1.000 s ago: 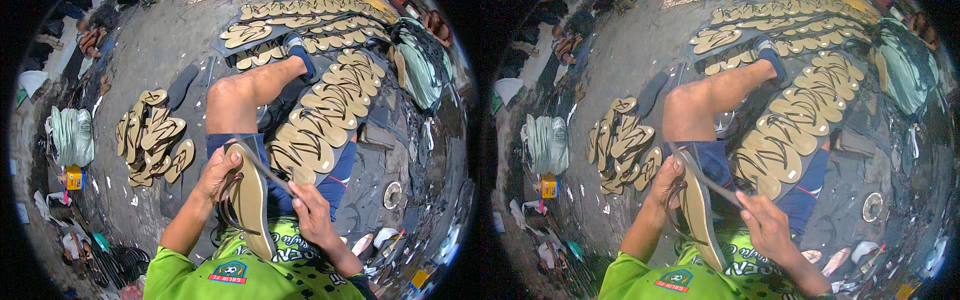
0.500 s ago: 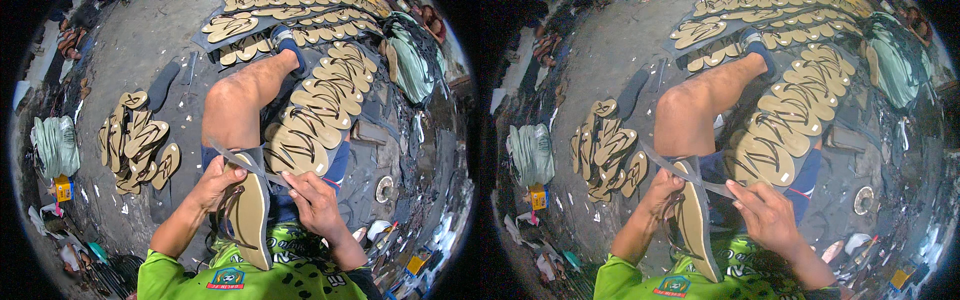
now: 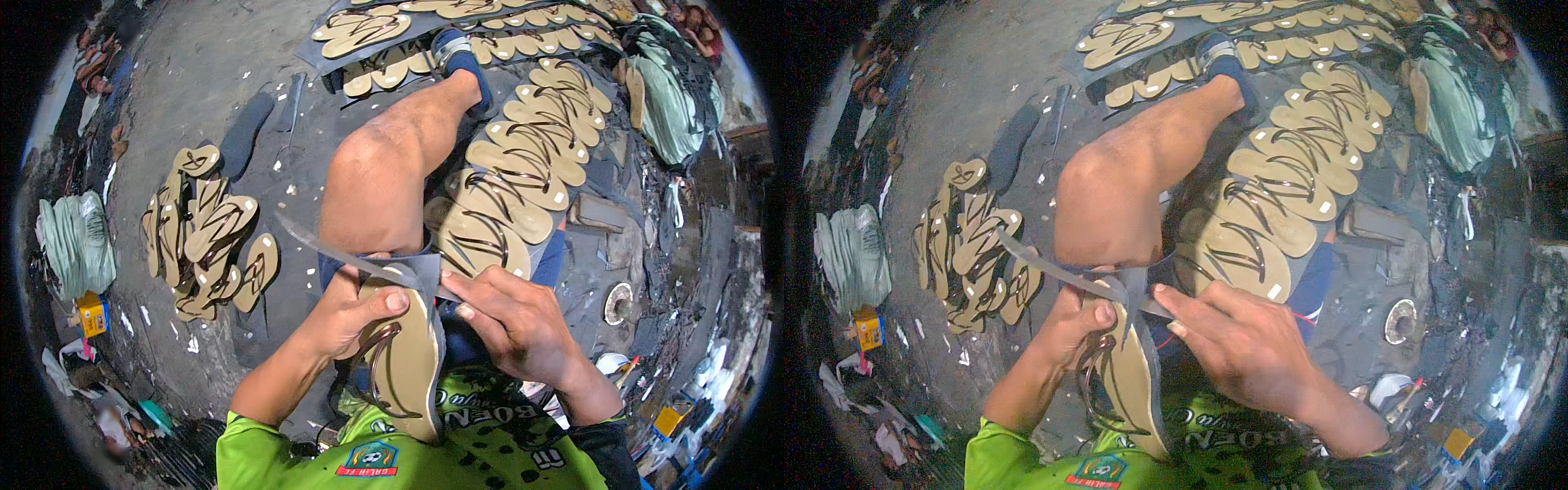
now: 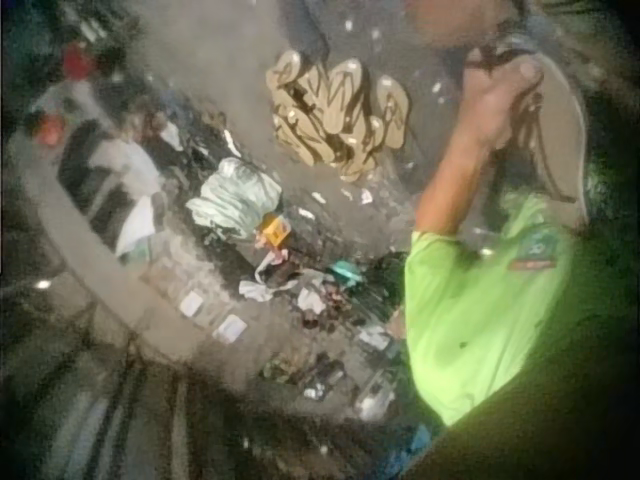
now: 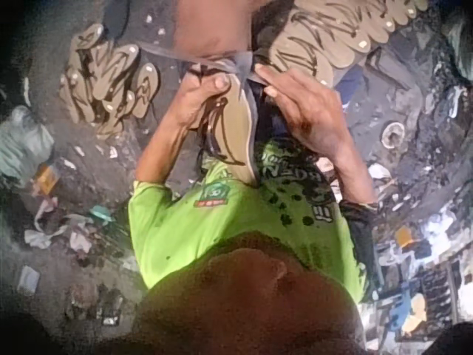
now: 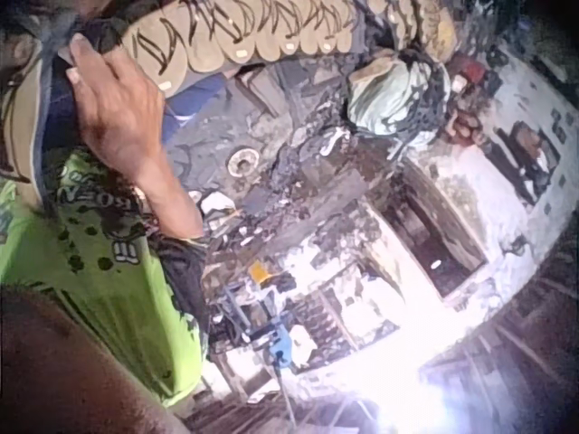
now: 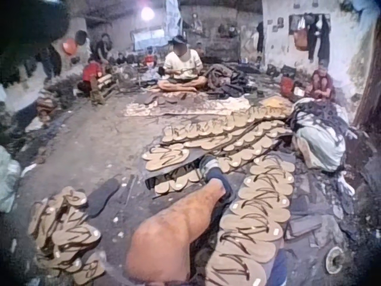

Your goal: The person sits on the ground and uses a knife to trim the edges of a flip-flop sole. They repeatedly scrape and smooth the sole's perimeter, turning the flip-flop to access different sides. Piles of similar flip-flops are visible nearby.

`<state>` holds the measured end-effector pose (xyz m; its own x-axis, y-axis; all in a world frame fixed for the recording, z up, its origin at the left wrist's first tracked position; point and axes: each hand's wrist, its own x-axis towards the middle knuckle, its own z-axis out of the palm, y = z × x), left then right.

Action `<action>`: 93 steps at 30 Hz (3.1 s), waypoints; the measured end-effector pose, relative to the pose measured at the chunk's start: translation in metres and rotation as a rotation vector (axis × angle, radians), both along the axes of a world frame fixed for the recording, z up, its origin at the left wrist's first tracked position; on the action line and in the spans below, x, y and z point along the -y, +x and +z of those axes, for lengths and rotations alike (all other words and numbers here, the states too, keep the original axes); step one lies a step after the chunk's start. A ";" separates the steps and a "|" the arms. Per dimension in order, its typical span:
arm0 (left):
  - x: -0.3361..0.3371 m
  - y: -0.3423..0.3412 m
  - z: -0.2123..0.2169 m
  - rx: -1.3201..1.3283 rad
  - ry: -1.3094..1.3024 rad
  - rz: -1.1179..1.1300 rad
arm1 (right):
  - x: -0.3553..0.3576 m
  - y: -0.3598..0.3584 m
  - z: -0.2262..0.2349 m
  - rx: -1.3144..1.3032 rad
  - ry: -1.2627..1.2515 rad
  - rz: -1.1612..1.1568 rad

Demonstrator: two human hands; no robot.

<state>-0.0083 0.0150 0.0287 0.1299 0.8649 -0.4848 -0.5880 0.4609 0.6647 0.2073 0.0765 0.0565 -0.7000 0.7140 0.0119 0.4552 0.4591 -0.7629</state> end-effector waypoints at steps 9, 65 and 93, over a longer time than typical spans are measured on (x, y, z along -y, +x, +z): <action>-0.007 0.010 0.009 -0.038 -0.018 -0.083 | -0.015 -0.010 0.005 0.048 0.035 0.102; 0.051 0.105 -0.022 0.145 0.077 0.374 | 0.045 0.039 -0.004 -0.071 -0.092 -0.270; 0.112 0.083 -0.052 0.149 -0.107 0.344 | 0.023 0.002 -0.028 -0.187 -0.111 -0.113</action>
<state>0.0751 -0.0966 -0.0232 -0.0833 0.8160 -0.5720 -0.8068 0.2817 0.5193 0.2095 0.0534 0.0289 -0.6085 0.7920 0.0503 0.3455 0.3214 -0.8816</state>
